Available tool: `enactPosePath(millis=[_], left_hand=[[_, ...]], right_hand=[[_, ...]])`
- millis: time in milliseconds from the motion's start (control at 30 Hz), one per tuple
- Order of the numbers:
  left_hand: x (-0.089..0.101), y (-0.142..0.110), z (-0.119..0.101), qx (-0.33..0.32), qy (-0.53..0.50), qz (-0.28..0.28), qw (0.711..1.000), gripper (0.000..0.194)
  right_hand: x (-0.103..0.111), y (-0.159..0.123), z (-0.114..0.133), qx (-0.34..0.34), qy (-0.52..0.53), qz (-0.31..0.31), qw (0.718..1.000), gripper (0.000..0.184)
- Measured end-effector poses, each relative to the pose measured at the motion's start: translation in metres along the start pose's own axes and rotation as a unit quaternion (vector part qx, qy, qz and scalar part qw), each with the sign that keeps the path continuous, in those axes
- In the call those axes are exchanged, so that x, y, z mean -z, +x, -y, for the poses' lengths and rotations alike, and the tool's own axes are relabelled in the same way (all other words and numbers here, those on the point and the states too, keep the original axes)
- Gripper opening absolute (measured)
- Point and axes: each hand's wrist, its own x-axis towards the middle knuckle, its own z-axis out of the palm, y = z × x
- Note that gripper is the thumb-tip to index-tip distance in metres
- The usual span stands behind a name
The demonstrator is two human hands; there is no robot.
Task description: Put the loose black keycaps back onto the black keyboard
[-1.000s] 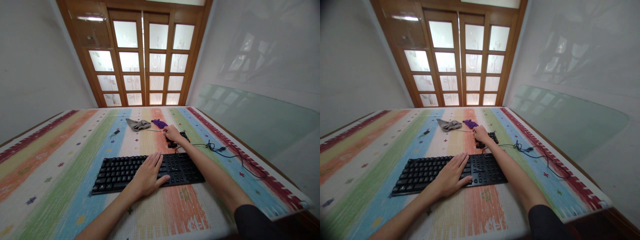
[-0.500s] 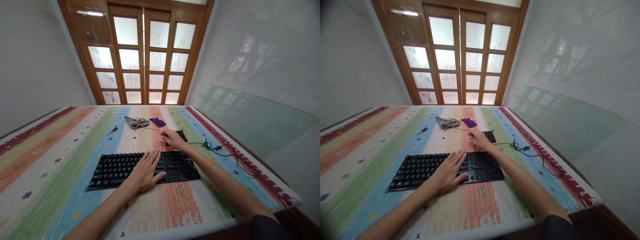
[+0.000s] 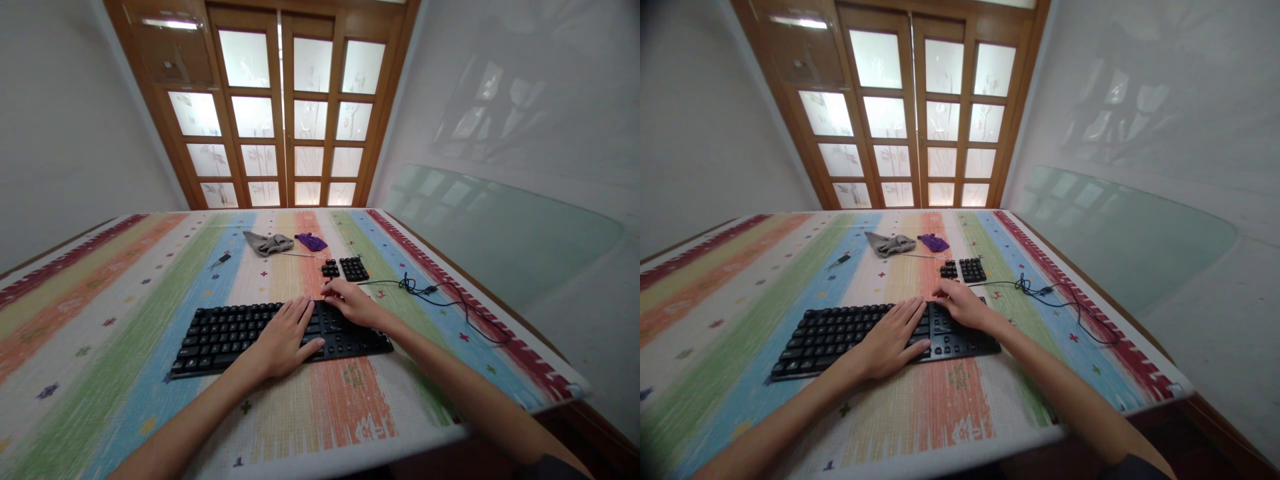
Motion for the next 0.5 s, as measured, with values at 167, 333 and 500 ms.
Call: enactPosePath(millis=[167, 333, 500], left_hand=[[-0.006, 0.002, 0.001, 0.001, -0.008, 0.0, 1.0, 0.081], [-0.003, 0.0, -0.005, 0.011, -0.019, -0.03, 0.999, 0.076], [-0.001, -0.001, -0.008, 0.019, -0.023, -0.041, 0.999, 0.073]], right_hand=[[0.001, -0.011, 0.001, -0.01, 0.007, 0.001, 1.0, 0.012], [-0.006, -0.014, 0.002, 0.022, -0.006, -0.02, 1.0, 0.013], [-0.015, -0.008, -0.001, 0.038, -0.034, -0.021, 0.998, 0.012]])
